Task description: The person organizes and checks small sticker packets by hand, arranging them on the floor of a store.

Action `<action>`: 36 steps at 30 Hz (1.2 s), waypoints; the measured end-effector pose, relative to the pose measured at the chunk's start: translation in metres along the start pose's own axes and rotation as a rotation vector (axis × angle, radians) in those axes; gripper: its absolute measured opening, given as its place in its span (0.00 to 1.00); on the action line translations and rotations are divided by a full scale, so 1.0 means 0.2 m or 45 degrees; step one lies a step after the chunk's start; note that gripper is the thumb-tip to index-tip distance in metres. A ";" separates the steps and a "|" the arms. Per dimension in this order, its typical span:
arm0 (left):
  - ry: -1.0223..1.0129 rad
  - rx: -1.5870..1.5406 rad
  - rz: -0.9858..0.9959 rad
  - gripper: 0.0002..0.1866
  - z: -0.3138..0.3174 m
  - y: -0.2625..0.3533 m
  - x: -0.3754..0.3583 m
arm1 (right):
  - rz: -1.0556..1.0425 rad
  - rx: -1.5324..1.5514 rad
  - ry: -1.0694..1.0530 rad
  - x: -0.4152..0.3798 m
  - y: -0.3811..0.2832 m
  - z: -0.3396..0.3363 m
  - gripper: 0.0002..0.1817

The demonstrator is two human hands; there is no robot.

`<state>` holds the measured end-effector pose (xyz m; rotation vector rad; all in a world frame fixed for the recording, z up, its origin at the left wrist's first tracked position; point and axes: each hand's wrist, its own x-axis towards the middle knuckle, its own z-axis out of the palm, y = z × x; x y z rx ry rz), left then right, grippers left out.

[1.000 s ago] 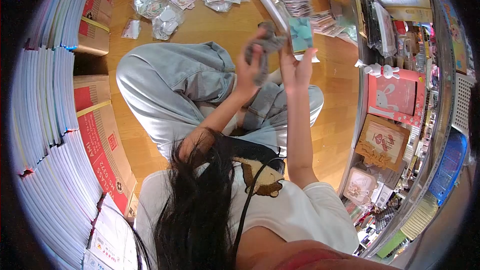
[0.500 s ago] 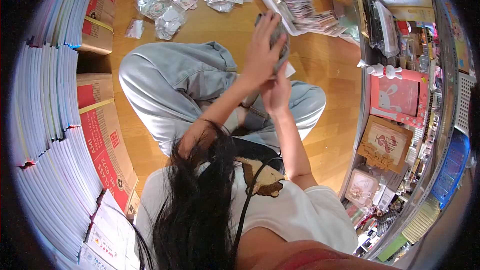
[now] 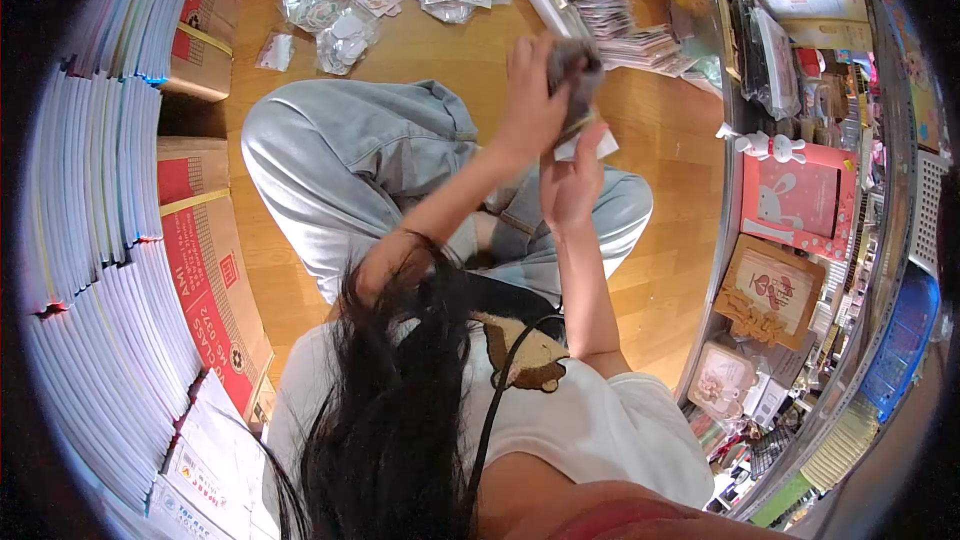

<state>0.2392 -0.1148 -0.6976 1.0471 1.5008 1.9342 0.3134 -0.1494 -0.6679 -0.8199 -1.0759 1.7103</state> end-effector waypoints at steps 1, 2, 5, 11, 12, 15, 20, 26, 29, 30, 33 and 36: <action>-0.032 0.090 0.110 0.20 -0.02 0.04 -0.06 | -0.033 -0.035 0.004 0.03 0.00 -0.02 0.31; -0.088 0.061 0.089 0.21 -0.03 0.07 -0.13 | -0.063 -0.071 0.015 0.06 0.00 -0.05 0.31; -0.166 0.046 0.068 0.23 -0.04 0.13 -0.21 | 0.033 0.070 -0.132 0.06 -0.07 -0.04 0.31; 0.015 -0.009 0.019 0.21 -0.04 -0.01 0.07 | 0.100 -0.022 -0.012 -0.06 0.04 -0.02 0.27; 0.033 -0.047 -0.005 0.21 -0.04 -0.02 0.04 | 0.121 -0.007 0.017 -0.06 0.04 -0.02 0.27; -0.021 -0.050 -0.039 0.21 -0.05 0.07 -0.13 | 0.095 0.025 0.008 -0.02 0.02 -0.03 0.29; -0.006 -0.097 0.115 0.17 -0.06 0.11 -0.10 | -0.013 -0.131 -0.138 -0.02 -0.05 -0.02 0.34; 0.148 -0.345 -0.108 0.14 -0.05 0.05 -0.05 | -0.139 -0.279 -0.210 -0.06 0.01 -0.01 0.38; 0.026 -0.192 0.038 0.17 -0.04 0.09 -0.30 | -0.211 -0.323 -0.269 0.02 -0.02 -0.05 0.40; -0.034 -0.150 0.074 0.17 -0.04 0.10 -0.33 | -0.237 -0.309 -0.350 0.05 -0.06 -0.05 0.40; -0.034 -0.094 0.105 0.18 -0.07 0.08 -0.28 | -0.220 -0.214 -0.347 0.03 -0.08 0.00 0.40; 0.186 -0.073 0.199 0.17 -0.06 0.09 -0.10 | -0.054 0.386 -0.269 -0.10 0.09 -0.23 0.36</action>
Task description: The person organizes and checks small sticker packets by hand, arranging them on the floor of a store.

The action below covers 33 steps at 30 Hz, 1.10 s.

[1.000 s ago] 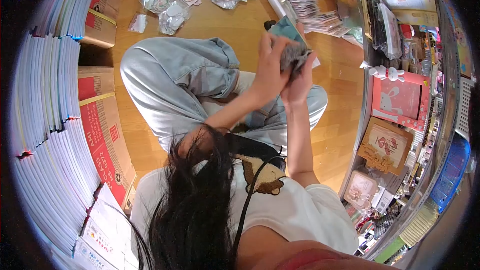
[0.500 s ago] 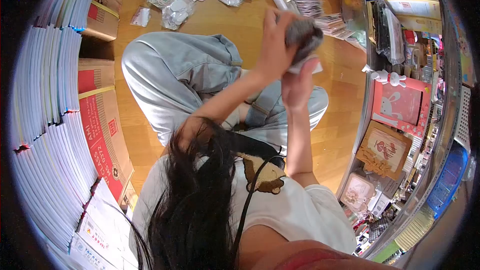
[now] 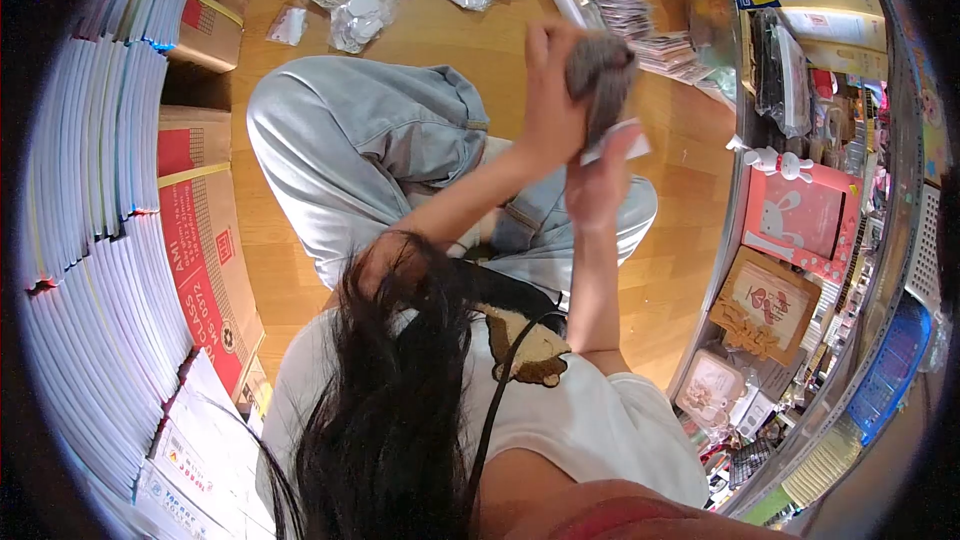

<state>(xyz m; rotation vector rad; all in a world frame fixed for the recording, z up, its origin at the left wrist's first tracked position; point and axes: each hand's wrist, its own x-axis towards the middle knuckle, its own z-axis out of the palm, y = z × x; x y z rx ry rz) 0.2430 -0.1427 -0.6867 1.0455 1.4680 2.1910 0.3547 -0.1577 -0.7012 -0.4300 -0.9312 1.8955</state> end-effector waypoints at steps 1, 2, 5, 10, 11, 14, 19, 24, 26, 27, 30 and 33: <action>0.066 -0.127 -0.042 0.19 0.01 0.00 0.07 | 0.038 -0.002 0.060 -0.04 0.02 0.00 0.35; -0.007 -0.308 -0.212 0.20 -0.01 0.00 0.03 | 0.075 -0.003 0.120 -0.09 0.04 -0.01 0.34; -0.192 -0.469 -0.354 0.27 -0.05 0.03 -0.09 | 0.143 -0.537 0.267 -0.02 0.02 0.20 0.32; -0.178 -0.178 -0.056 0.25 -0.06 0.11 -0.14 | 0.135 -0.492 0.190 0.00 -0.01 0.18 0.31; -0.157 -0.170 -0.092 0.25 -0.05 0.06 -0.09 | 0.217 -0.670 0.304 -0.06 0.01 0.13 0.31; -0.186 -0.338 -0.302 0.28 -0.05 -0.01 0.03 | 0.272 -0.627 0.476 -0.11 -0.01 0.31 0.31; -0.238 -0.290 -0.241 0.27 -0.08 0.13 -0.17 | 0.096 -0.461 0.212 -0.05 0.02 0.16 0.30; -0.205 0.026 0.096 0.27 -0.11 0.09 -0.18 | 0.051 -0.421 0.273 -0.07 0.04 0.22 0.30; -0.174 0.036 0.111 0.25 -0.10 -0.03 -0.09 | 0.156 -0.355 0.403 -0.11 0.05 0.20 0.30; -0.159 0.043 0.121 0.24 -0.11 -0.06 -0.04 | 0.208 -0.320 0.465 -0.12 0.07 0.20 0.30; -0.202 -0.503 -0.668 0.23 -0.15 -0.06 -0.01 | 0.187 -0.370 0.283 -0.13 0.11 0.25 0.29; -0.129 -0.148 -0.398 0.25 -0.16 -0.09 -0.14 | 0.257 -0.319 0.386 -0.07 0.10 0.23 0.27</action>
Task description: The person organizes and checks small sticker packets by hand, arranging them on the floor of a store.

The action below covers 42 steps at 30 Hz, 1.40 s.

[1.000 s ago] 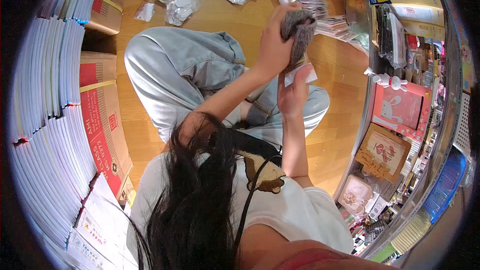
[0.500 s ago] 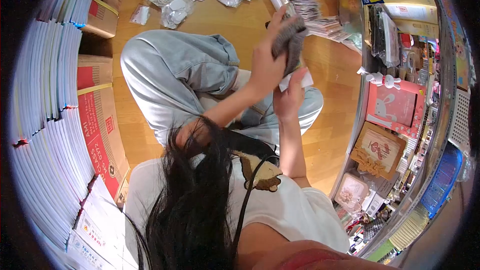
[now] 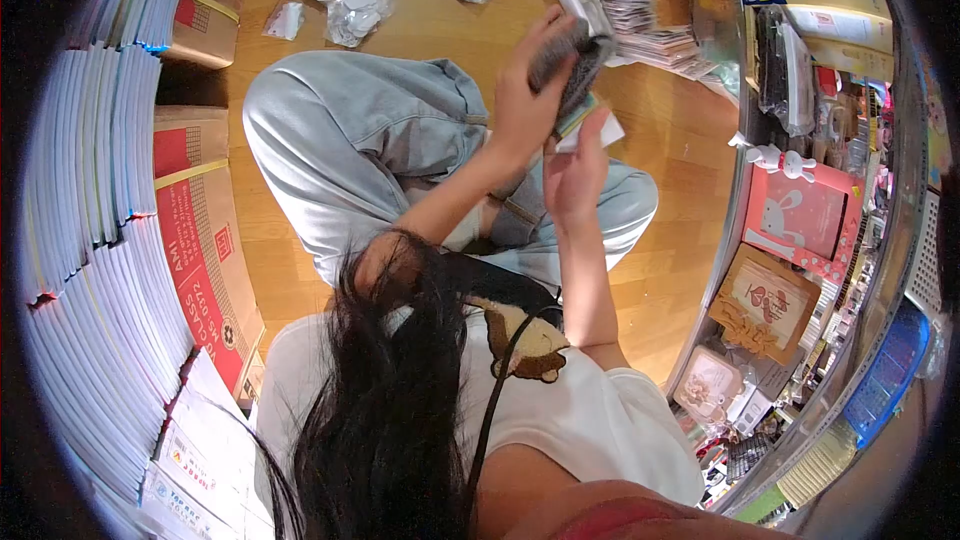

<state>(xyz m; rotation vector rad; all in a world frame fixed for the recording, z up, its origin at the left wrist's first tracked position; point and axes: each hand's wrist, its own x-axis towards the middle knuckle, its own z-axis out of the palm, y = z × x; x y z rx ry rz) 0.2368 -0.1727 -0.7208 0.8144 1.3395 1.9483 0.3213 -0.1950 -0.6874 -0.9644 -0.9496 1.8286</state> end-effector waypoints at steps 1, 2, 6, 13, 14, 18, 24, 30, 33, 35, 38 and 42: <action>0.053 0.206 0.259 0.25 0.01 -0.01 -0.04 | 0.038 0.014 0.025 0.03 0.00 -0.01 0.27; 0.019 0.227 0.209 0.27 0.02 0.00 -0.10 | 0.049 0.015 0.054 0.07 0.01 -0.01 0.27; -0.188 0.583 0.453 0.28 -0.01 -0.08 -0.11 | 0.203 0.409 -0.018 0.16 0.02 -0.07 0.26; -0.387 0.958 0.569 0.22 -0.12 -0.24 0.10 | 0.117 0.108 0.236 0.25 0.17 -0.14 0.21; -0.374 0.974 0.549 0.23 -0.15 -0.27 0.12 | 0.080 0.081 0.252 0.27 0.21 -0.13 0.20; -0.285 1.368 0.369 0.24 -0.38 -0.41 0.28 | -0.035 0.021 0.146 0.38 0.31 -0.15 0.20; 0.116 0.988 0.306 0.22 -0.74 -0.23 0.43 | -0.046 -0.896 0.155 0.72 0.48 -0.45 0.28; 0.521 -0.390 -0.632 0.29 -0.95 -0.17 0.44 | -0.557 -2.067 -0.052 0.88 0.43 -0.30 0.42; 0.598 -0.398 -0.632 0.32 -0.92 -0.08 0.43 | -0.531 -2.566 0.066 0.97 0.43 -0.13 0.41; 0.613 -0.483 -0.616 0.29 -0.93 -0.13 0.43 | -0.378 -2.798 0.073 1.06 0.47 -0.07 0.39; 0.668 -0.563 -0.612 0.25 -0.98 -0.22 0.47 | -0.319 -2.716 -0.083 1.21 0.50 0.01 0.33; 0.739 -0.641 -0.620 0.22 -1.00 -0.25 0.43 | -0.696 -2.303 -0.391 1.42 0.59 -0.02 0.28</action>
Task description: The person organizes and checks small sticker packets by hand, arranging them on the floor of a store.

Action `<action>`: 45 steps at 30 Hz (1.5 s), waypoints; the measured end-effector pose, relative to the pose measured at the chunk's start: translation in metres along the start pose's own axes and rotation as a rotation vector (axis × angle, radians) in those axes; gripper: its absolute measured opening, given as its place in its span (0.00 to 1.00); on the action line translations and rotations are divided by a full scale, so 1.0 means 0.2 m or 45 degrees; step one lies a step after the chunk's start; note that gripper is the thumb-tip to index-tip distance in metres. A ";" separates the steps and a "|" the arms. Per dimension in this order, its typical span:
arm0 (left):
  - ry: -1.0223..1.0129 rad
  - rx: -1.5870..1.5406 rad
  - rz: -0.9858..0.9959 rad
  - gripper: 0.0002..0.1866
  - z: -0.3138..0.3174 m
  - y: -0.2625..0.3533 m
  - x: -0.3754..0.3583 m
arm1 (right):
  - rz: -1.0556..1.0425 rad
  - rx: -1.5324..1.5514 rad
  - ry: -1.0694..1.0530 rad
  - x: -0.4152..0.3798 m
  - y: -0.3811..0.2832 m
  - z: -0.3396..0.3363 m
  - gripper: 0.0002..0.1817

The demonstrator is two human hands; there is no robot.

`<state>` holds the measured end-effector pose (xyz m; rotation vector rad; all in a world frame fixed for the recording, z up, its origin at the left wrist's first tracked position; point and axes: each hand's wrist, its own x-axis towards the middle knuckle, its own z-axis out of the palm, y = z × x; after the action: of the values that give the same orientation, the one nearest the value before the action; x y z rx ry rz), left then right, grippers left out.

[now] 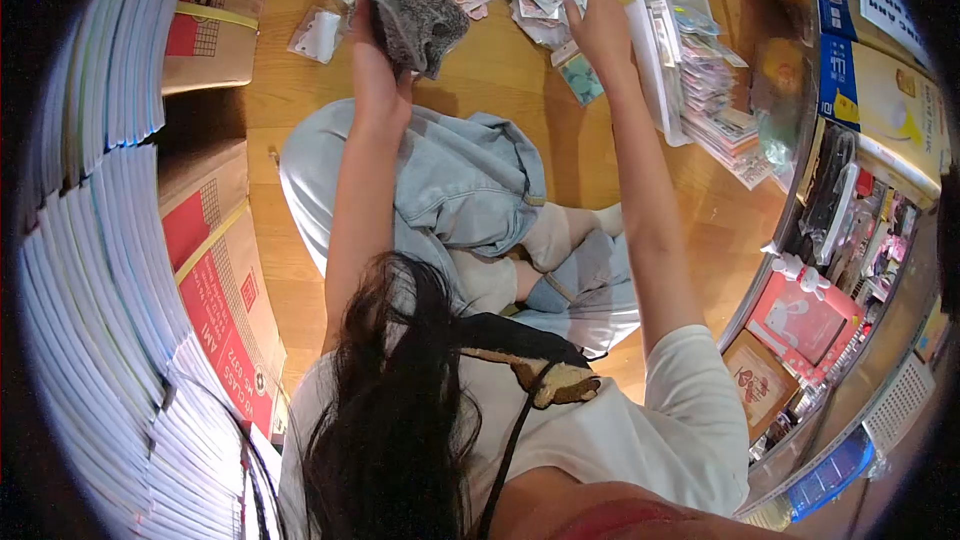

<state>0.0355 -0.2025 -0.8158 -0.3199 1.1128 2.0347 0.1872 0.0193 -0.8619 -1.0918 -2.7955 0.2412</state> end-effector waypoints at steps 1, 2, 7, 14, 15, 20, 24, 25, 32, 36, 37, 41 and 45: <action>0.024 0.044 -0.012 0.23 0.02 0.00 0.00 | -0.125 0.065 0.030 0.04 0.01 0.03 0.27; 0.047 0.090 -0.023 0.23 0.02 0.00 0.00 | -0.249 0.133 0.061 0.07 0.01 0.06 0.26; -0.043 0.094 -0.052 0.26 -0.09 -0.03 -0.03 | -0.391 -0.057 0.121 -0.03 -0.06 0.29 0.21; -0.080 0.198 0.027 0.23 -0.13 -0.05 -0.06 | -0.012 0.343 0.320 -0.25 -0.10 0.04 0.10; -0.082 0.193 0.020 0.23 -0.14 -0.06 -0.06 | 0.106 0.420 0.423 -0.30 -0.09 0.04 0.09; -0.093 0.206 -0.012 0.21 -0.17 -0.05 -0.08 | 0.501 0.484 0.192 -0.69 -0.09 -0.01 0.13; -0.184 0.133 0.030 0.23 -0.54 -0.08 -0.28 | 0.523 0.410 0.037 -1.38 -0.30 0.16 0.13; -0.155 0.039 -0.030 0.23 -0.60 -0.07 -0.34 | 0.560 0.453 0.088 -1.49 -0.35 0.14 0.14; -0.338 -0.014 0.042 0.17 -1.07 -0.06 -0.93 | 0.667 1.139 0.487 -2.26 -0.88 -0.15 0.12; -0.606 1.657 1.392 0.20 -1.47 -0.09 -1.73 | 0.890 2.264 0.351 -2.74 -1.40 -0.40 0.12; -0.690 1.393 0.871 0.21 -1.40 0.01 -2.01 | 0.986 2.399 0.338 -2.81 -1.49 -0.47 0.14; -1.218 1.292 1.027 0.23 -1.57 -0.13 -2.55 | 0.547 3.154 0.261 -3.18 -1.70 -0.40 0.24; -1.184 1.367 1.159 0.28 -1.56 -0.13 -2.57 | 0.802 2.826 0.349 -3.33 -1.92 -0.62 0.25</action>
<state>0.3518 -0.7082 -0.7354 1.7202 1.5901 1.5089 0.4413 -0.6999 -0.7071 -0.8153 -0.5038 2.0545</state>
